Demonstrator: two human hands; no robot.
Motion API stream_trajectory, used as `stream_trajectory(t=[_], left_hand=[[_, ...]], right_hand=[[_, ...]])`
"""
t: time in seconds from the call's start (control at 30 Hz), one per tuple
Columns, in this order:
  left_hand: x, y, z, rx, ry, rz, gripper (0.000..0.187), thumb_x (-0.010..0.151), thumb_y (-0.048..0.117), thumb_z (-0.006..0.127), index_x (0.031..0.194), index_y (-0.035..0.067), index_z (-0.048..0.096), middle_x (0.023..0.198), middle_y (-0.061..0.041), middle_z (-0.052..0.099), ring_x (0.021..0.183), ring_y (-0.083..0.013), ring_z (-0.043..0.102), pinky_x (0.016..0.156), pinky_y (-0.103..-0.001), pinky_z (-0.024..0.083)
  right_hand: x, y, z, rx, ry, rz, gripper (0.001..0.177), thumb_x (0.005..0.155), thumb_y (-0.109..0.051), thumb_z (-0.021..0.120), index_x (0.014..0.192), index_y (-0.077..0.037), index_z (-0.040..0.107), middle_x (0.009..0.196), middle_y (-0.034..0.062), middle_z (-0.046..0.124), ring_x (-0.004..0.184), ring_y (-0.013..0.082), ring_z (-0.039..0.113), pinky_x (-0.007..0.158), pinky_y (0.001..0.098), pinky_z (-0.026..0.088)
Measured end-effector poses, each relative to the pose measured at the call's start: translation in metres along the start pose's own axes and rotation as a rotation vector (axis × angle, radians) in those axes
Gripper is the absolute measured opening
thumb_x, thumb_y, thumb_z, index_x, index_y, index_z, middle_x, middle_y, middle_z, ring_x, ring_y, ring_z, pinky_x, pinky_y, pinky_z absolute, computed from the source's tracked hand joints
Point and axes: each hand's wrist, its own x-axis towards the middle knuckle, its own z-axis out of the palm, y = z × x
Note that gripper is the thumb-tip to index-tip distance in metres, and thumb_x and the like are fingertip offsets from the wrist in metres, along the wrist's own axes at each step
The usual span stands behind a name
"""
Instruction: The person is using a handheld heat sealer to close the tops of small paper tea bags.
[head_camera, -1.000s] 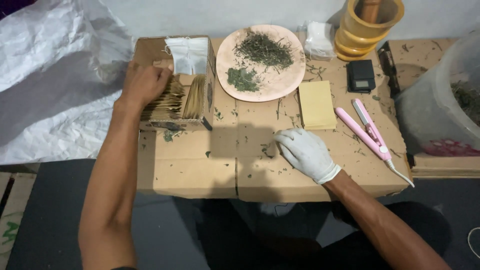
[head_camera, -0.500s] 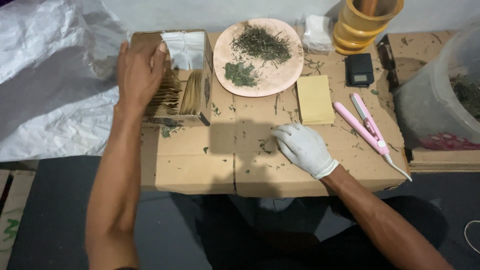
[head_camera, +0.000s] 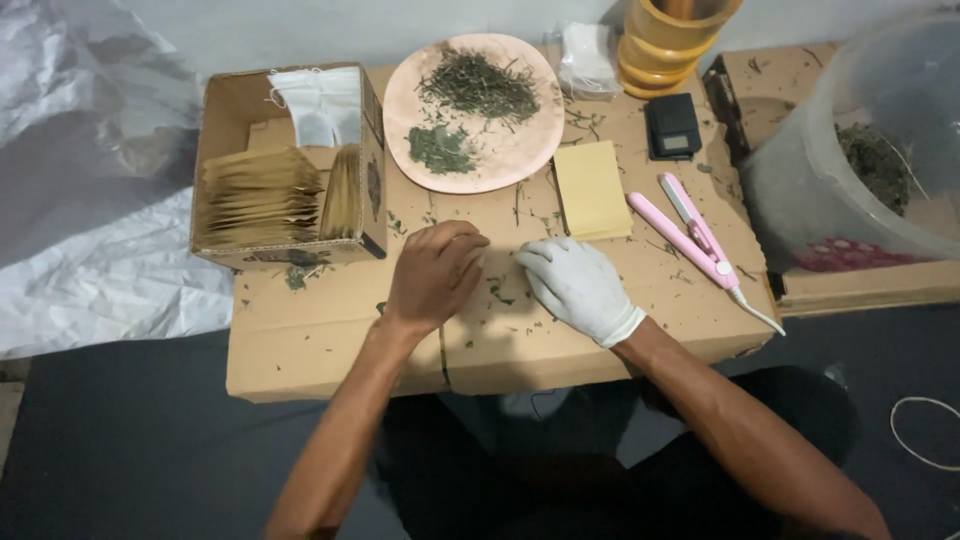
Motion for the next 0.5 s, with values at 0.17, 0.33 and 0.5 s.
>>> stream_trajectory(t=[0.17, 0.33, 0.5], left_hand=[[-0.004, -0.001, 0.008, -0.016, -0.077, -0.145, 0.015, 0.105, 0.012, 0.073, 0.119, 0.010, 0.077, 0.114, -0.006, 0.073, 0.114, -0.0279, 0.076, 0.103, -0.047, 0.061], [-0.003, 0.006, 0.000, 0.003, -0.154, -0.175, 0.016, 0.107, 0.012, 0.070, 0.119, 0.006, 0.079, 0.120, -0.010, 0.074, 0.124, -0.0302, 0.074, 0.114, -0.048, 0.057], [-0.010, 0.000, 0.010, -0.010, -0.238, -0.271, 0.025, 0.112, 0.018, 0.066, 0.131, 0.006, 0.077, 0.138, -0.012, 0.071, 0.147, -0.0291, 0.062, 0.129, -0.049, 0.044]], right_hand=[[0.000, -0.001, 0.000, 0.017, 0.077, -0.042, 0.025, 0.114, -0.035, 0.059, 0.133, -0.023, 0.069, 0.138, -0.0033, 0.072, 0.130, 0.0225, 0.069, 0.092, 0.0402, 0.059], [0.002, -0.003, -0.003, -0.010, 0.090, -0.039, 0.021, 0.115, -0.035, 0.059, 0.130, -0.025, 0.070, 0.135, -0.0068, 0.072, 0.127, 0.0198, 0.070, 0.090, 0.0380, 0.059], [0.004, -0.005, -0.008, -0.005, 0.044, -0.014, 0.022, 0.114, -0.034, 0.059, 0.132, -0.027, 0.071, 0.133, -0.0072, 0.073, 0.128, 0.0198, 0.070, 0.090, 0.0386, 0.059]])
